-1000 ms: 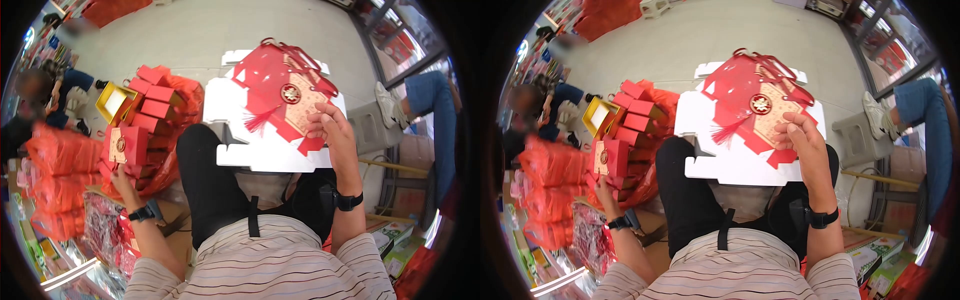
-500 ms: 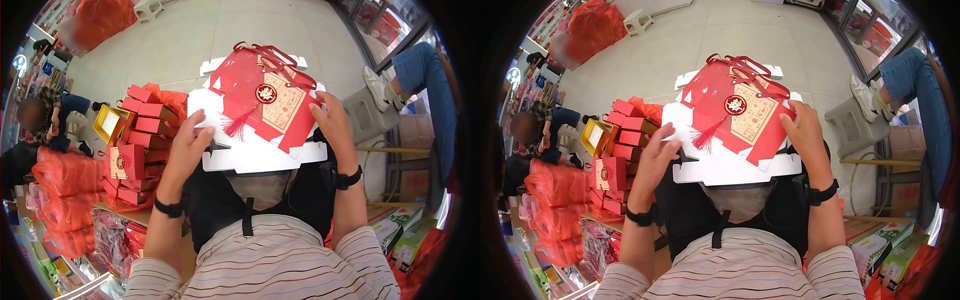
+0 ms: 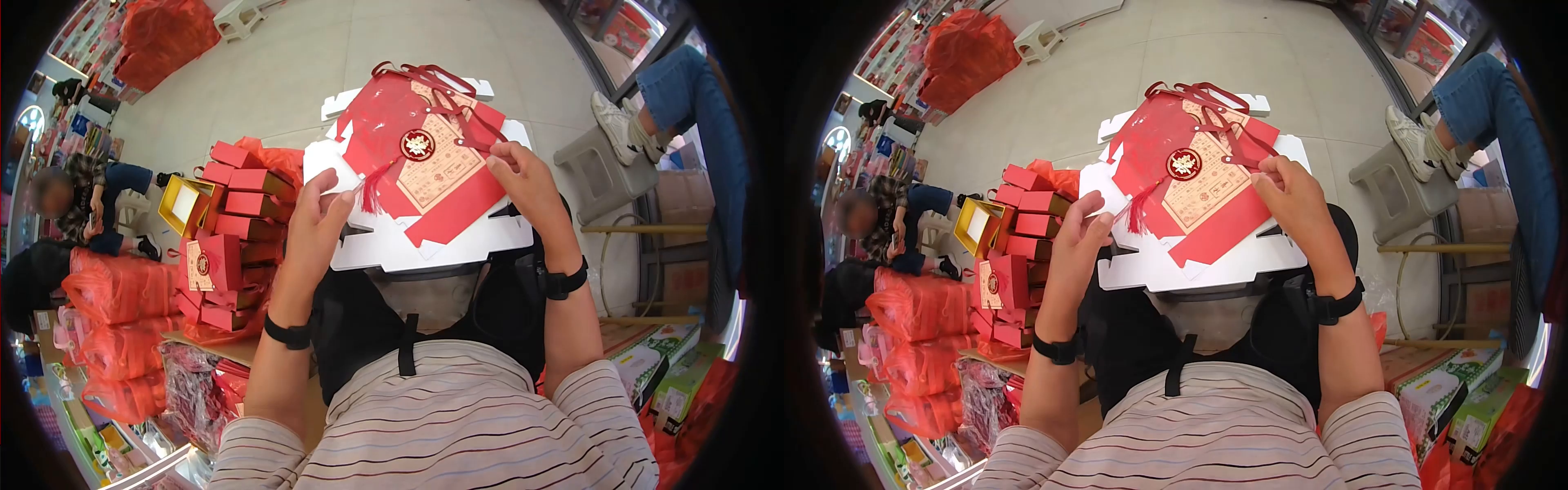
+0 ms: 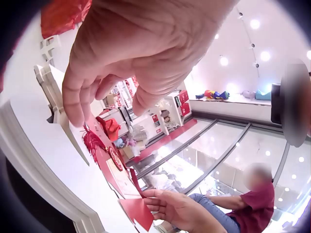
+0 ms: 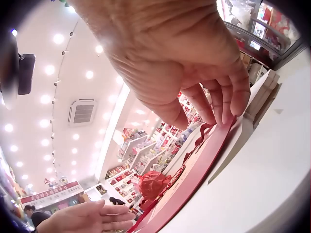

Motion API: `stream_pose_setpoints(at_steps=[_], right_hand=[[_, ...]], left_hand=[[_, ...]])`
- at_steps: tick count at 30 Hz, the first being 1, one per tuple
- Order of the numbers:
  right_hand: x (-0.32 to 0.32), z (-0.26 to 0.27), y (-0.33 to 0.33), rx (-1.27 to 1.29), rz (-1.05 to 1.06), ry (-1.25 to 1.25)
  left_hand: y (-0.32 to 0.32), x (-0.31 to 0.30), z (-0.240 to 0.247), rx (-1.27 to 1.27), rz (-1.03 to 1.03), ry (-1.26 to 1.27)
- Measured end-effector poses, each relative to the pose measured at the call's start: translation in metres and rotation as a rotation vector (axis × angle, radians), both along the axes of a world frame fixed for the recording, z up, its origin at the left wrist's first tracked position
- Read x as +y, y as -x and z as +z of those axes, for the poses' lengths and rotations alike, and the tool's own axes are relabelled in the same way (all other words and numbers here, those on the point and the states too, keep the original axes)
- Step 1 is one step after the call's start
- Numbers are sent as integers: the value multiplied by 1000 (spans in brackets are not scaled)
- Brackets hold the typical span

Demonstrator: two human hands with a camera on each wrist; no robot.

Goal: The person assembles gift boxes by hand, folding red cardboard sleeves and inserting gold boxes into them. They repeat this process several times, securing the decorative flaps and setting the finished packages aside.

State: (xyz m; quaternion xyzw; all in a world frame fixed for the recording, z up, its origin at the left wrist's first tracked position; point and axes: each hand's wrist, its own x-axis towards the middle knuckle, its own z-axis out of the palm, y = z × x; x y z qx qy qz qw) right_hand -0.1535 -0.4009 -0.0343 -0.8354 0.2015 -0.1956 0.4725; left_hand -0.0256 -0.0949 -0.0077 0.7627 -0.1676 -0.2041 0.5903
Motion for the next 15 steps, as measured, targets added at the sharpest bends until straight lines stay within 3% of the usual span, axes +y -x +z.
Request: stream_pose_setpoints(at_steps=[5, 9, 15], right_hand=[[8, 23, 5, 185, 56, -239], [20, 27, 8, 244, 60, -419], [28, 24, 12, 279, 86, -340]], left_hand=[[23, 4, 2, 187, -146, -60], [23, 1, 3, 253, -120, -32], [26, 6, 3, 307, -93, 8]])
